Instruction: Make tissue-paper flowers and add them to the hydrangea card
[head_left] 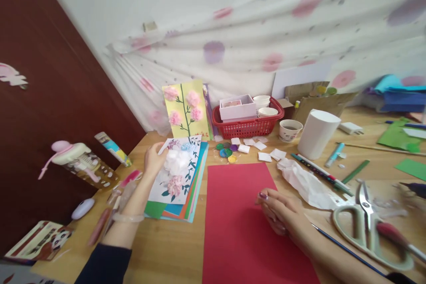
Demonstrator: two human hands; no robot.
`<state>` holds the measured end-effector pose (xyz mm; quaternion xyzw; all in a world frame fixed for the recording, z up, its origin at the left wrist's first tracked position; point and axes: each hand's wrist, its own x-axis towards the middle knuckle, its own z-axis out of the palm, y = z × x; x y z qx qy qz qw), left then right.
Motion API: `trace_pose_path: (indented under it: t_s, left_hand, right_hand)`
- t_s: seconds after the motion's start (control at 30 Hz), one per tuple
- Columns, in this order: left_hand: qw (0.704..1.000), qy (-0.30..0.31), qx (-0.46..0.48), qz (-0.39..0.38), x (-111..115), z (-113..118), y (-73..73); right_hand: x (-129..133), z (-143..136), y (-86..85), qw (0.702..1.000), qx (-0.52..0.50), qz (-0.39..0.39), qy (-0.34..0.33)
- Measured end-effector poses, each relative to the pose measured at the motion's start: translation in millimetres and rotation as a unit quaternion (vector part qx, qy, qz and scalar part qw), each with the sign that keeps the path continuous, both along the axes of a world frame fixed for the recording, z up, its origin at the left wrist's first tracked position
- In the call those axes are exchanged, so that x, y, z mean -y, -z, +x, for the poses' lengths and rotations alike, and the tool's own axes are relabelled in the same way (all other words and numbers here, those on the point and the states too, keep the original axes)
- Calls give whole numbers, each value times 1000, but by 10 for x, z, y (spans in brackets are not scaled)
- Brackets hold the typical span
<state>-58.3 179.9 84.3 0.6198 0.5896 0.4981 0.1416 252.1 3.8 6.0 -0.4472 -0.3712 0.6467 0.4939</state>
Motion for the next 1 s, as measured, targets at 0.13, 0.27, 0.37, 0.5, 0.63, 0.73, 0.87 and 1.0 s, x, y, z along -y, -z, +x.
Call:
trace_pose_path:
  t_s: [0.13, 0.27, 0.37, 0.5, 0.63, 0.73, 0.87, 1.0]
  left_hand:
    - [993, 67, -73, 57, 512, 438, 76]
    - [908, 312, -236, 150, 1141, 1077, 249]
    - [872, 406, -238, 135, 1415, 1402, 404]
    - [878, 415, -205, 123, 1476, 1526, 535]
    - [894, 412, -146, 95, 1425, 1448, 541]
    - [902, 411, -113, 66, 1398, 1380, 530]
    - [907, 413, -79, 18, 1358, 1322, 543]
    - [905, 421, -45, -39, 1321, 1290, 562]
  right_hand:
    - [-3, -12, -152, 970, -220, -108, -3]
    - [18, -26, -195, 920, -354, -157, -53]
    - [36, -38, -150, 906, -392, -151, -55]
    - [22, -21, -129, 905, -391, -166, -35]
    - [-17, 9, -135, 905, -384, -178, -38]
    - [-35, 30, -116, 913, -372, -158, -62]
    - [-34, 59, -89, 920, -353, -151, -80]
    - [-1, 57, -80, 937, -310, -138, -86]
